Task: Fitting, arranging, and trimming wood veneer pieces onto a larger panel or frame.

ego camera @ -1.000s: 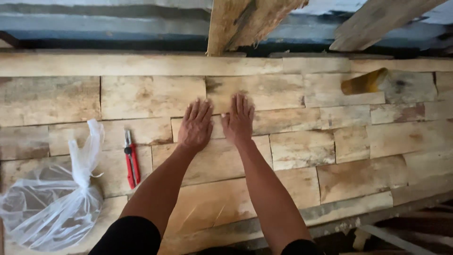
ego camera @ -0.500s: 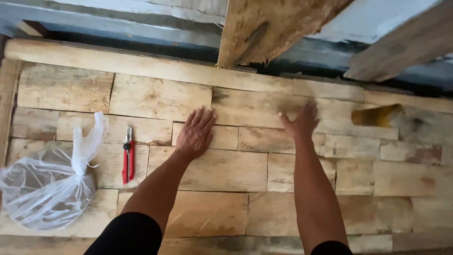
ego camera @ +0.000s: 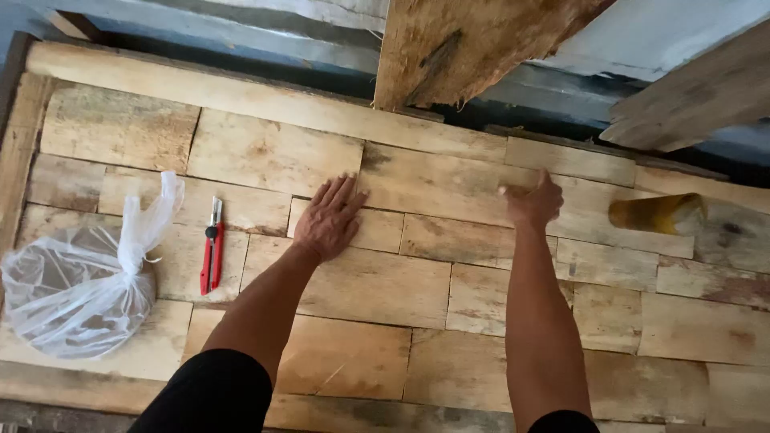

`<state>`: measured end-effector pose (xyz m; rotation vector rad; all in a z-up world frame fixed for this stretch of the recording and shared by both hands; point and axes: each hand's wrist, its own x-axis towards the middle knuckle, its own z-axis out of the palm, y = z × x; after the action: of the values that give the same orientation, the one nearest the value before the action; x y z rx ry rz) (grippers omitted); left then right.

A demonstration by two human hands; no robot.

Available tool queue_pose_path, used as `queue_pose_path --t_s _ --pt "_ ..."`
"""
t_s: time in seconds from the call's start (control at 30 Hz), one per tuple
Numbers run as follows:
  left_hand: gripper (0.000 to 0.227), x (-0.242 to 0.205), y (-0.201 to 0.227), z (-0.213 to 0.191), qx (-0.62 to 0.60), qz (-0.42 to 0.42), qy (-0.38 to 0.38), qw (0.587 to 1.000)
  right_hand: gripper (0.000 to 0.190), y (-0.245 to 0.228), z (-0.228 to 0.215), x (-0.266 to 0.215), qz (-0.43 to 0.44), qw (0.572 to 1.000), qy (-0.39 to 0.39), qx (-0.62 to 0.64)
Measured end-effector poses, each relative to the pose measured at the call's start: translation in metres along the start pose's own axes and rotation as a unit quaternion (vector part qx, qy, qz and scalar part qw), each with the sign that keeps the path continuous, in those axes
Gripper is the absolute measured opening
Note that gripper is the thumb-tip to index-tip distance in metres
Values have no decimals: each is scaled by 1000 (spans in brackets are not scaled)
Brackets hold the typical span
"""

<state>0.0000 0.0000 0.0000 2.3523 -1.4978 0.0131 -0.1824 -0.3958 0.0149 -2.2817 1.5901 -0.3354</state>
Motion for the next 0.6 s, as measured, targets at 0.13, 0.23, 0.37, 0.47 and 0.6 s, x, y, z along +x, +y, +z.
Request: queue_pose_path --t_s 0.13,0.23,0.37,0.47,0.6 --pt "57 0 1 2 3 4 5 1000 105 9 4 9 15 1000 -16 -14" --pt "59 0 1 3 32 1 -9 999 108 15 10 17 9 999 -34 -3" --pt "59 1 1 4 44 -4 -6 999 113 22 16 22 -43 995 -31 -83" --pt "58 2 2 0 43 -13 -26 999 115 27 19 25 -38 996 -46 -73" --pt "57 1 0 -2 25 -16 -29 999 111 32 23 32 -76 992 -25 -94"
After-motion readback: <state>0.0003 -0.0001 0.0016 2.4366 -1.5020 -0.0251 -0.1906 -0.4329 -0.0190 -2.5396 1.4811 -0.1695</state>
